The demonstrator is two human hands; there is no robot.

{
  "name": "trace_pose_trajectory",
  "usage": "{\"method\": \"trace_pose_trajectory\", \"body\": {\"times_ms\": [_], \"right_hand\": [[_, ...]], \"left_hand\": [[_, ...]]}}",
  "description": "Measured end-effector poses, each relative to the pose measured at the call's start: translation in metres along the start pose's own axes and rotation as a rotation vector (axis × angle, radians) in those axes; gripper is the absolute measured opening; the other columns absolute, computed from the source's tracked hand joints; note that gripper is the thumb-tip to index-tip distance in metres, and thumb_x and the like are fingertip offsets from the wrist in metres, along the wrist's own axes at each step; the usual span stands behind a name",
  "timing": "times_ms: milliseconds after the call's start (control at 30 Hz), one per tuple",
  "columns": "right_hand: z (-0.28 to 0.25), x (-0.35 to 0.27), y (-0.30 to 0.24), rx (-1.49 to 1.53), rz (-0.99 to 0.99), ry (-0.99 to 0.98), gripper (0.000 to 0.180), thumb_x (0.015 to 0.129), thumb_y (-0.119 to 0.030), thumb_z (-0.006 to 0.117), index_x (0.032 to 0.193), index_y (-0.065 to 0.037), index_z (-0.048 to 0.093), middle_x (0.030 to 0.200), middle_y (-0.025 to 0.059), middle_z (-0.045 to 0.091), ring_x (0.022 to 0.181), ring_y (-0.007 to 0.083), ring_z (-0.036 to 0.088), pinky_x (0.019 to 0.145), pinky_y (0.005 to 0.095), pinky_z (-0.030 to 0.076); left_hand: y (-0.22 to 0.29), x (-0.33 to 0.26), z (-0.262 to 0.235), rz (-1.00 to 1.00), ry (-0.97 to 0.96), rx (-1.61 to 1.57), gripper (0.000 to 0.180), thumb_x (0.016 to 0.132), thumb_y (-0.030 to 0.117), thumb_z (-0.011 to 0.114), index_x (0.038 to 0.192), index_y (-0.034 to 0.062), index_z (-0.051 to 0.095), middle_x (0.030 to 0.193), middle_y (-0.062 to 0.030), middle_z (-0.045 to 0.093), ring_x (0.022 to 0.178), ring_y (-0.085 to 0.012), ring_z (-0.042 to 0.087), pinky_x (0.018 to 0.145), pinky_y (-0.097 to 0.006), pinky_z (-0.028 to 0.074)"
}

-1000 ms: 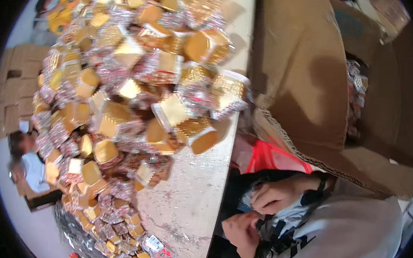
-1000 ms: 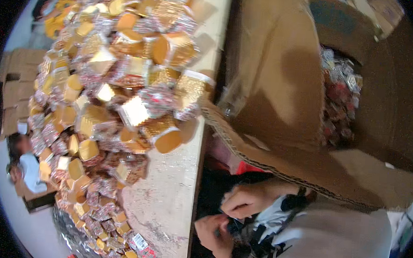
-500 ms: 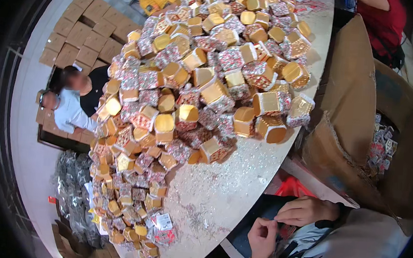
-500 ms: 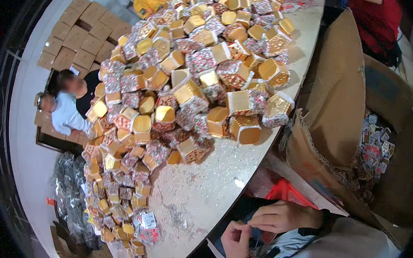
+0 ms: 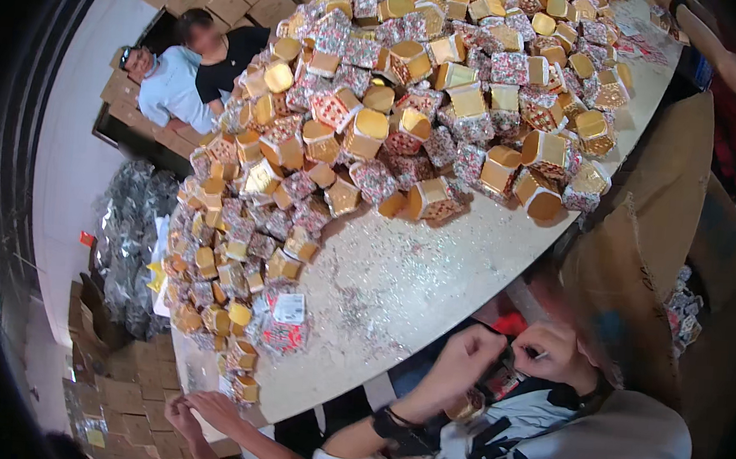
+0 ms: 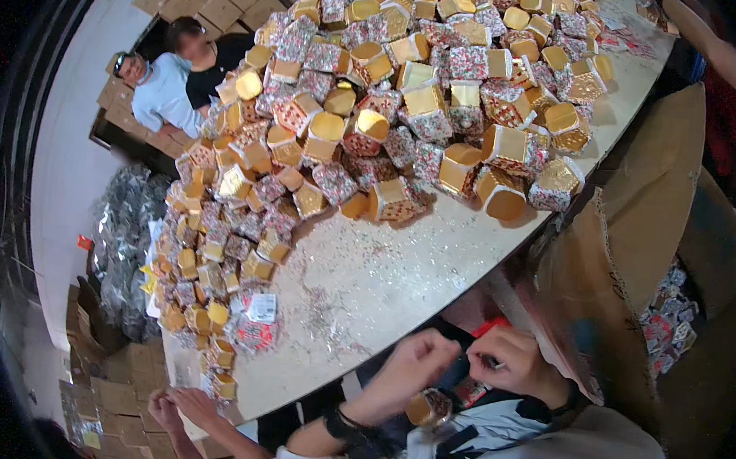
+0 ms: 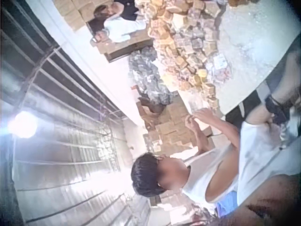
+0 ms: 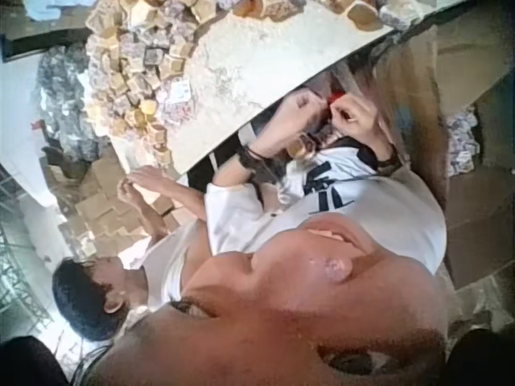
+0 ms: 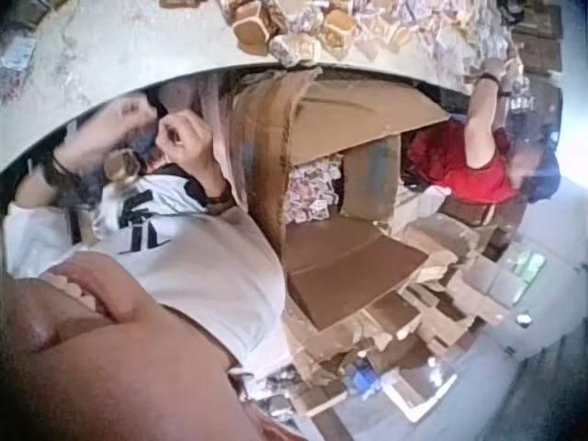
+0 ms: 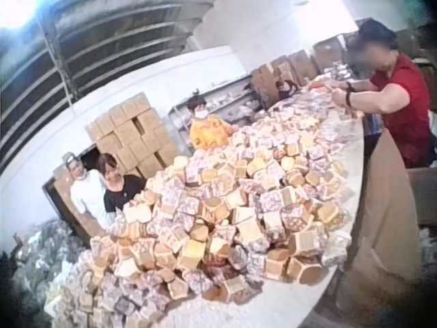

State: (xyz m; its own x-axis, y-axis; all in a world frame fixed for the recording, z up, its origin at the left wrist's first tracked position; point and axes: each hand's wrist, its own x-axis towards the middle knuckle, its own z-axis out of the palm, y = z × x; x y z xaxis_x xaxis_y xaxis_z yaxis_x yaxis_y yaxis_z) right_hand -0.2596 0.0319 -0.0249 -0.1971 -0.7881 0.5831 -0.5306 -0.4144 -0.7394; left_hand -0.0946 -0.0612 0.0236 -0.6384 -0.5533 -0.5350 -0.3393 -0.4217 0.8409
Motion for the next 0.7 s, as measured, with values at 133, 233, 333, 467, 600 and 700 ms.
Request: {"method": "trace_pose_trajectory", "body": {"times_ms": [133, 233, 333, 467, 600, 700], "right_hand": [[-0.04, 0.003, 0.003, -0.104, 0.066, 0.108, 0.016, 0.067, 0.006, 0.07, 0.077, -0.004, 0.062, 0.073, 0.0077, 0.06, 0.06, 0.0205, 0.056, 0.054, 0.0301, 0.044], [-0.027, -0.001, 0.012, 0.01, 0.106, 0.102, 0.017, 0.066, 0.007, 0.068, 0.078, -0.003, 0.06, 0.076, 0.0104, 0.061, 0.067, 0.023, 0.058, 0.062, 0.0331, 0.046], [-0.02, 0.002, 0.008, 0.092, 0.124, 0.116, 0.018, 0.067, 0.008, 0.066, 0.08, -0.002, 0.059, 0.082, 0.014, 0.064, 0.072, 0.0248, 0.061, 0.067, 0.0334, 0.049], [-0.014, -0.002, 0.011, 0.268, 0.258, 0.083, 0.018, 0.071, 0.009, 0.064, 0.085, -0.002, 0.058, 0.092, 0.0166, 0.067, 0.08, 0.0235, 0.065, 0.073, 0.0318, 0.051], [-0.003, 0.008, 0.015, 0.33, 0.224, 0.027, 0.02, 0.072, 0.01, 0.063, 0.087, -0.002, 0.057, 0.098, 0.0164, 0.067, 0.085, 0.0222, 0.065, 0.07, 0.0287, 0.05], [0.008, 0.024, 0.022, 0.307, 0.108, -0.032, 0.021, 0.071, 0.007, 0.066, 0.087, -0.003, 0.058, 0.102, 0.0154, 0.067, 0.092, 0.0246, 0.066, 0.07, 0.0297, 0.051]], "left_hand": [[0.078, 0.057, -0.015, 0.864, 0.458, 1.031, 0.036, 0.081, 0.024, 0.074, 0.106, 0.0014, 0.059, 0.092, -0.0131, 0.06, 0.085, -0.0309, 0.058, 0.078, -0.039, 0.047], [0.114, 0.093, -0.048, 1.185, 0.631, 1.557, 0.062, 0.071, 0.022, 0.078, 0.124, 0.0042, 0.051, 0.117, -0.0134, 0.053, 0.104, -0.034, 0.051, 0.08, -0.045, 0.046], [0.112, 0.129, -0.063, 0.935, 0.673, 1.686, 0.064, 0.066, 0.017, 0.079, 0.121, 0.0041, 0.051, 0.116, -0.0146, 0.051, 0.102, -0.0333, 0.05, 0.082, -0.044, 0.045], [0.112, 0.122, -0.061, 0.784, 0.638, 1.544, 0.065, 0.06, 0.013, 0.082, 0.117, 0.003, 0.051, 0.111, -0.0161, 0.049, 0.099, -0.0351, 0.048, 0.087, -0.045, 0.041], [0.094, 0.039, -0.055, 0.872, 0.634, 1.207, 0.066, 0.061, 0.011, 0.083, 0.118, 0.0021, 0.05, 0.109, -0.0165, 0.048, 0.106, -0.0354, 0.046, 0.09, -0.044, 0.041], [0.039, -0.003, -0.042, 0.759, 0.609, 0.738, 0.069, 0.06, 0.002, 0.081, 0.121, 0.0025, 0.05, 0.114, -0.0105, 0.05, 0.105, -0.0235, 0.054, 0.091, -0.034, 0.047]]}}
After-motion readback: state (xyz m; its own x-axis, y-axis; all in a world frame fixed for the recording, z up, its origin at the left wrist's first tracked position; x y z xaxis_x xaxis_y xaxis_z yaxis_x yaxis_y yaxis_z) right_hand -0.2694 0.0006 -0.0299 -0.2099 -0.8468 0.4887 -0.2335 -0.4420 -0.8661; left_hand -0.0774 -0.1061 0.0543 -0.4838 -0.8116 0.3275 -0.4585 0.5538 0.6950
